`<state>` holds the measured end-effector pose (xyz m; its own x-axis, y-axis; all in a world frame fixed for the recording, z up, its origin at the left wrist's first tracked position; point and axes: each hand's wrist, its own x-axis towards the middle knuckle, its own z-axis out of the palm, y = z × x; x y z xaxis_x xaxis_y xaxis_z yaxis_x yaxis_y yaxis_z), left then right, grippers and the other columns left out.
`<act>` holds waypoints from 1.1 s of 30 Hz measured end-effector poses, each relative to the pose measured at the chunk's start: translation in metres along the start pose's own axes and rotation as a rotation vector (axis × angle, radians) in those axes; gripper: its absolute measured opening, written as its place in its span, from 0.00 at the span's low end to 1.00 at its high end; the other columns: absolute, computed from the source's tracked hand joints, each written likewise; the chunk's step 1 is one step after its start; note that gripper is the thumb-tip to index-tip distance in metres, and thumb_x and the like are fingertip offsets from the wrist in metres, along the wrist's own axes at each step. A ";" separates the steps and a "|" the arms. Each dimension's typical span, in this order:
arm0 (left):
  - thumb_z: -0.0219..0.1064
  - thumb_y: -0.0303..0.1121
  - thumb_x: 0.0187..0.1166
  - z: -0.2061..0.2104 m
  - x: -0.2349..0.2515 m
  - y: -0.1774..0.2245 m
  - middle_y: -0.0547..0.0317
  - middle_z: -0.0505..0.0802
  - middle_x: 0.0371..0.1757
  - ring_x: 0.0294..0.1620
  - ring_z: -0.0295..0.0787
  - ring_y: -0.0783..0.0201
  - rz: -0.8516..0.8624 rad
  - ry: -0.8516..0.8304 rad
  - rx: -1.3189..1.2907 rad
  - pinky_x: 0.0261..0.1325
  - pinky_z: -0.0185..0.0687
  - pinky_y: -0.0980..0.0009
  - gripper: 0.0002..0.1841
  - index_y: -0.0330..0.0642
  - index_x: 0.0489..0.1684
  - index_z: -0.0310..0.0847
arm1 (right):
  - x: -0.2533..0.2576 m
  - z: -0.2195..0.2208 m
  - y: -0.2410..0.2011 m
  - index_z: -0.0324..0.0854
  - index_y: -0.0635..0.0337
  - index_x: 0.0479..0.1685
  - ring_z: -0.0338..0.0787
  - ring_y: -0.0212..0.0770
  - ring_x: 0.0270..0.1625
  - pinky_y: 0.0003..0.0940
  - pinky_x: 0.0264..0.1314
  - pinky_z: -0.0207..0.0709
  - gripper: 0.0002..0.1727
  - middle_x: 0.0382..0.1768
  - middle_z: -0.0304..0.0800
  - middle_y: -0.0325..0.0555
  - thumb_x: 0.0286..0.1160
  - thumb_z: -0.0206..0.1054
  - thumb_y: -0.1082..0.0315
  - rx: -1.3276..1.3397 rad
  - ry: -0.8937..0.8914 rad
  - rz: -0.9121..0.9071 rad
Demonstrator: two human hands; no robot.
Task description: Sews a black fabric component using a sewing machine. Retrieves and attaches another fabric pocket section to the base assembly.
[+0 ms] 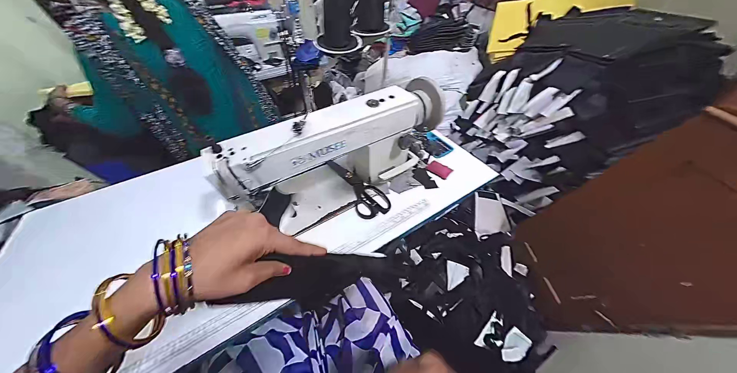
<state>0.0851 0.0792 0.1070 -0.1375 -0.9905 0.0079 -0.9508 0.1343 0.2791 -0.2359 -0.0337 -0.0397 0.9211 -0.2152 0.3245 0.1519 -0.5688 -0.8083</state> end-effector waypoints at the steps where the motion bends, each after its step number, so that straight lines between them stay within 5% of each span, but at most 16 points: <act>1: 0.61 0.41 0.76 -0.004 -0.019 0.002 0.61 0.99 0.35 0.28 0.95 0.52 0.042 0.023 0.042 0.26 0.80 0.42 0.21 0.70 0.66 0.90 | 0.014 -0.006 0.001 0.92 0.60 0.44 0.94 0.33 0.48 0.35 0.54 0.86 0.25 0.44 0.96 0.46 0.66 0.76 0.45 -0.046 0.240 -0.016; 3: 0.56 0.45 0.81 -0.011 -0.057 0.003 0.70 0.98 0.35 0.25 0.92 0.67 0.093 0.108 0.064 0.22 0.80 0.57 0.20 0.73 0.64 0.90 | 0.052 -0.018 0.026 0.73 0.42 0.78 0.73 0.40 0.83 0.46 0.85 0.66 0.44 0.78 0.77 0.46 0.64 0.69 0.26 -0.264 0.276 -0.076; 5: 0.53 0.47 0.88 -0.027 -0.100 0.003 0.75 0.98 0.45 0.35 0.92 0.80 0.101 0.139 0.017 0.33 0.84 0.73 0.18 0.70 0.66 0.89 | 0.089 -0.016 0.052 0.82 0.54 0.73 0.81 0.59 0.75 0.71 0.73 0.64 0.45 0.68 0.87 0.58 0.50 0.81 0.40 -0.205 0.085 -0.203; 7: 0.57 0.44 0.89 -0.043 -0.153 -0.002 0.71 0.98 0.53 0.48 0.92 0.83 0.016 0.158 -0.096 0.49 0.86 0.80 0.17 0.60 0.64 0.90 | 0.120 -0.014 0.073 0.91 0.62 0.42 0.86 0.40 0.52 0.51 0.63 0.66 0.22 0.39 0.92 0.46 0.49 0.83 0.57 0.102 -0.298 -0.173; 9: 0.65 0.46 0.82 -0.041 -0.220 -0.025 0.68 0.98 0.54 0.53 0.92 0.83 -0.212 0.265 -0.173 0.59 0.85 0.81 0.18 0.57 0.64 0.92 | 0.151 -0.018 0.087 0.88 0.60 0.33 0.84 0.18 0.37 0.20 0.45 0.75 0.13 0.29 0.89 0.30 0.53 0.82 0.64 0.326 -0.634 -0.058; 10: 0.67 0.46 0.78 -0.037 -0.249 -0.040 0.64 0.98 0.55 0.56 0.92 0.80 -0.357 0.288 -0.176 0.64 0.84 0.79 0.20 0.54 0.66 0.91 | 0.165 -0.019 0.090 0.87 0.59 0.34 0.86 0.16 0.34 0.17 0.41 0.80 0.12 0.28 0.90 0.27 0.53 0.82 0.69 0.416 -0.688 0.032; 12: 0.68 0.30 0.73 -0.029 -0.270 -0.059 0.44 0.93 0.64 0.65 0.90 0.56 -0.700 0.171 -0.136 0.72 0.80 0.57 0.28 0.42 0.78 0.79 | 0.198 -0.013 0.087 0.84 0.58 0.36 0.84 0.19 0.31 0.19 0.37 0.79 0.14 0.27 0.86 0.27 0.51 0.82 0.70 0.340 -0.546 0.196; 13: 0.70 0.23 0.76 -0.011 -0.266 -0.070 0.32 0.87 0.70 0.70 0.85 0.35 -0.873 0.108 -0.112 0.74 0.71 0.36 0.32 0.39 0.85 0.71 | 0.219 -0.003 0.086 0.85 0.62 0.41 0.84 0.26 0.34 0.26 0.42 0.80 0.18 0.31 0.86 0.36 0.51 0.83 0.69 0.188 -0.449 0.230; 15: 0.79 0.28 0.70 0.057 -0.248 -0.094 0.27 0.83 0.75 0.75 0.74 0.18 -0.932 0.175 0.062 0.69 0.62 0.18 0.39 0.36 0.86 0.69 | 0.259 0.027 0.093 0.84 0.67 0.61 0.90 0.54 0.53 0.54 0.62 0.78 0.27 0.48 0.91 0.60 0.62 0.82 0.64 -0.204 -0.321 0.266; 16: 0.78 0.40 0.70 0.096 -0.234 -0.099 0.30 0.79 0.79 0.79 0.70 0.18 -0.800 0.227 0.113 0.69 0.63 0.17 0.42 0.35 0.86 0.68 | 0.272 0.043 0.100 0.82 0.66 0.68 0.90 0.61 0.59 0.61 0.67 0.75 0.27 0.53 0.92 0.64 0.69 0.77 0.64 -0.402 -0.252 0.261; 18: 0.58 0.68 0.71 0.166 -0.194 -0.096 0.42 0.77 0.84 0.84 0.67 0.25 -0.604 0.348 0.107 0.69 0.60 0.16 0.46 0.42 0.85 0.72 | 0.275 0.066 0.119 0.89 0.65 0.61 0.91 0.69 0.57 0.70 0.63 0.72 0.21 0.51 0.93 0.68 0.67 0.75 0.68 -0.642 0.010 0.118; 20: 0.43 0.76 0.73 0.211 -0.167 -0.084 0.47 0.74 0.88 0.88 0.60 0.26 -0.652 0.390 0.093 0.73 0.42 0.12 0.46 0.55 0.84 0.75 | 0.259 0.051 0.124 0.92 0.67 0.50 0.91 0.69 0.57 0.71 0.62 0.74 0.14 0.50 0.94 0.67 0.68 0.74 0.68 -0.675 0.207 0.146; 23: 0.41 0.73 0.76 0.221 -0.158 -0.081 0.54 0.74 0.88 0.89 0.56 0.25 -0.780 0.433 0.105 0.73 0.34 0.11 0.40 0.64 0.81 0.78 | 0.218 -0.018 0.132 0.88 0.75 0.53 0.92 0.66 0.57 0.63 0.64 0.80 0.15 0.53 0.91 0.70 0.80 0.63 0.71 -0.667 0.379 0.525; 26: 0.39 0.74 0.75 0.218 -0.152 -0.089 0.53 0.73 0.89 0.90 0.52 0.22 -0.851 0.450 0.106 0.72 0.31 0.10 0.43 0.62 0.83 0.76 | 0.201 -0.072 0.168 0.85 0.74 0.61 0.88 0.69 0.61 0.63 0.66 0.76 0.20 0.61 0.85 0.75 0.79 0.68 0.65 -0.705 0.493 0.717; 30: 0.53 0.60 0.78 0.203 -0.130 -0.081 0.40 0.69 0.89 0.88 0.48 0.15 -0.855 0.490 0.116 0.70 0.29 0.07 0.36 0.50 0.84 0.75 | 0.204 -0.084 0.193 0.89 0.72 0.53 0.87 0.69 0.60 0.65 0.65 0.75 0.18 0.57 0.86 0.75 0.73 0.74 0.65 -0.694 0.502 0.690; 33: 0.62 0.51 0.77 0.181 -0.096 -0.062 0.45 0.72 0.88 0.89 0.58 0.25 -0.770 0.509 0.075 0.76 0.40 0.13 0.34 0.47 0.84 0.74 | 0.195 -0.079 0.188 0.87 0.79 0.47 0.91 0.58 0.49 0.52 0.57 0.81 0.14 0.48 0.90 0.71 0.71 0.72 0.73 -0.489 0.614 0.567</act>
<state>0.1073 0.1719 -0.0852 0.6616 -0.6989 0.2718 -0.7470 -0.5830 0.3195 -0.0554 -0.2453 -0.0900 0.4427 -0.8577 0.2615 -0.5512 -0.4903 -0.6751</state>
